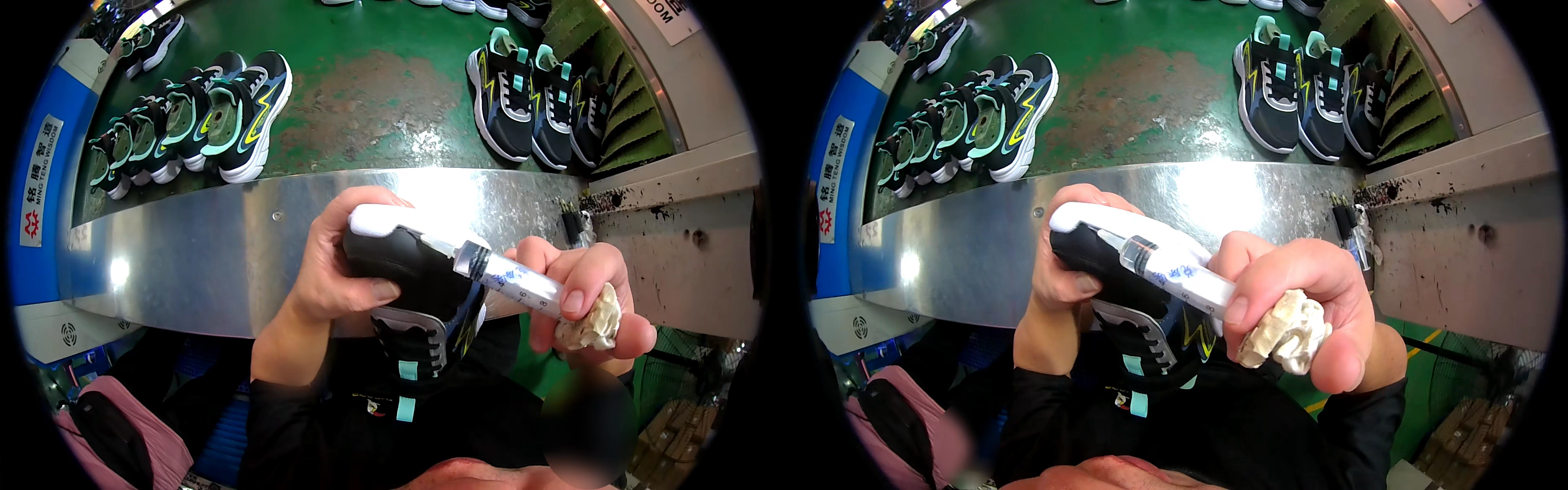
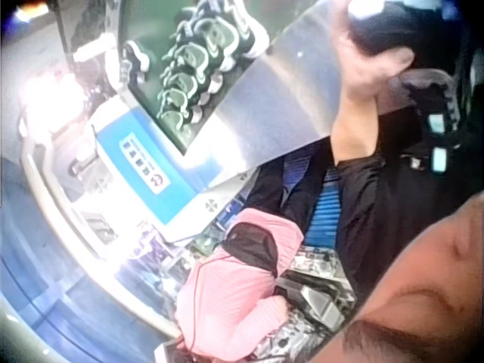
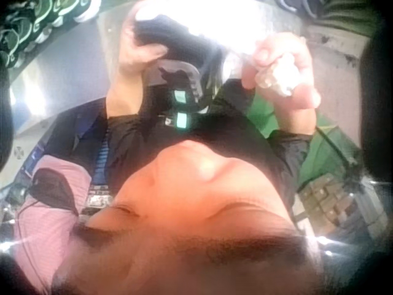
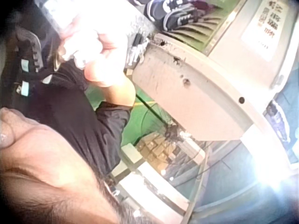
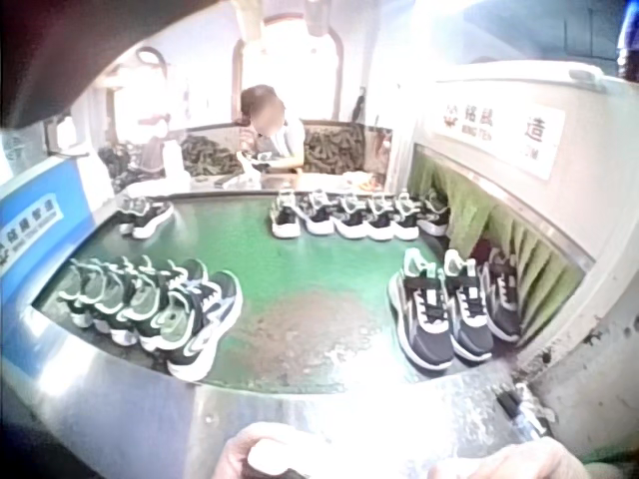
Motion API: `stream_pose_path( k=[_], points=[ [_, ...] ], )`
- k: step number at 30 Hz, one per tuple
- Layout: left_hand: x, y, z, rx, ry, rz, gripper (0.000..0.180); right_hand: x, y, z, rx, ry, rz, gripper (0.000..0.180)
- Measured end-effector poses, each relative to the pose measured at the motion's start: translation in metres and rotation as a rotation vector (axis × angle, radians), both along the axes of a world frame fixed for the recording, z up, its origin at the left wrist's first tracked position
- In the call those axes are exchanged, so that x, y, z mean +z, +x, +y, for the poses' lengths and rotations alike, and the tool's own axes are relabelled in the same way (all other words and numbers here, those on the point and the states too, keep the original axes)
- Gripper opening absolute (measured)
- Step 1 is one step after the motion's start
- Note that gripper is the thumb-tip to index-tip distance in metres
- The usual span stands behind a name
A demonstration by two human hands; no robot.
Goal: The person injects a clear liquid into the seams of several black and teal sneakers using a syringe. They handle each shoe one at a time, rotate it to access different edges, and place it back on the metal table after injection. The person refills the syringe from a white bottle and wipes the needle with a cloth between uses.
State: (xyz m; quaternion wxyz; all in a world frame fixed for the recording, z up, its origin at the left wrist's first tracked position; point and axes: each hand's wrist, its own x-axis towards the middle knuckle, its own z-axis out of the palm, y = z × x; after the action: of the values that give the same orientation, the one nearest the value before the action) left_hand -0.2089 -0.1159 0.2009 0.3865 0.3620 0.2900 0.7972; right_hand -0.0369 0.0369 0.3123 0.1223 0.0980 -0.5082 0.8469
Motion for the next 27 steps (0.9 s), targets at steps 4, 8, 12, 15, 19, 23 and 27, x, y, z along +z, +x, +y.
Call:
stream_pose_path(
  k=[4, 8, 12, 15, 19, 23, 27],
  points=[
    [0.0, -0.001, -0.001, 0.038, -0.035, -0.047, 0.069, -0.004, 0.01, 0.005, -0.023, 0.013, -0.012, 0.062],
    [0.005, 0.004, 0.001, 0.071, -0.076, -0.222, 0.073, -0.016, 0.024, 0.011, -0.058, 0.025, -0.037, 0.06],
    [0.006, 0.003, 0.001, 0.1, -0.132, -0.235, 0.073, -0.033, 0.035, 0.014, -0.071, 0.002, -0.043, 0.059],
    [0.0, 0.001, 0.004, 0.075, -0.138, -0.28, 0.07, -0.046, 0.043, 0.016, -0.069, -0.006, -0.055, 0.059],
    [-0.003, 0.006, 0.008, 0.01, -0.162, -0.381, 0.065, -0.059, 0.05, 0.019, -0.059, -0.012, -0.066, 0.06],
    [-0.002, 0.001, 0.007, -0.014, -0.177, -0.355, 0.063, -0.07, 0.052, 0.02, -0.063, -0.023, -0.058, 0.059],
    [-0.015, -0.009, -0.003, 0.044, -0.145, -0.36, 0.064, -0.074, 0.054, 0.02, -0.079, -0.036, -0.064, 0.058]
  ],
)
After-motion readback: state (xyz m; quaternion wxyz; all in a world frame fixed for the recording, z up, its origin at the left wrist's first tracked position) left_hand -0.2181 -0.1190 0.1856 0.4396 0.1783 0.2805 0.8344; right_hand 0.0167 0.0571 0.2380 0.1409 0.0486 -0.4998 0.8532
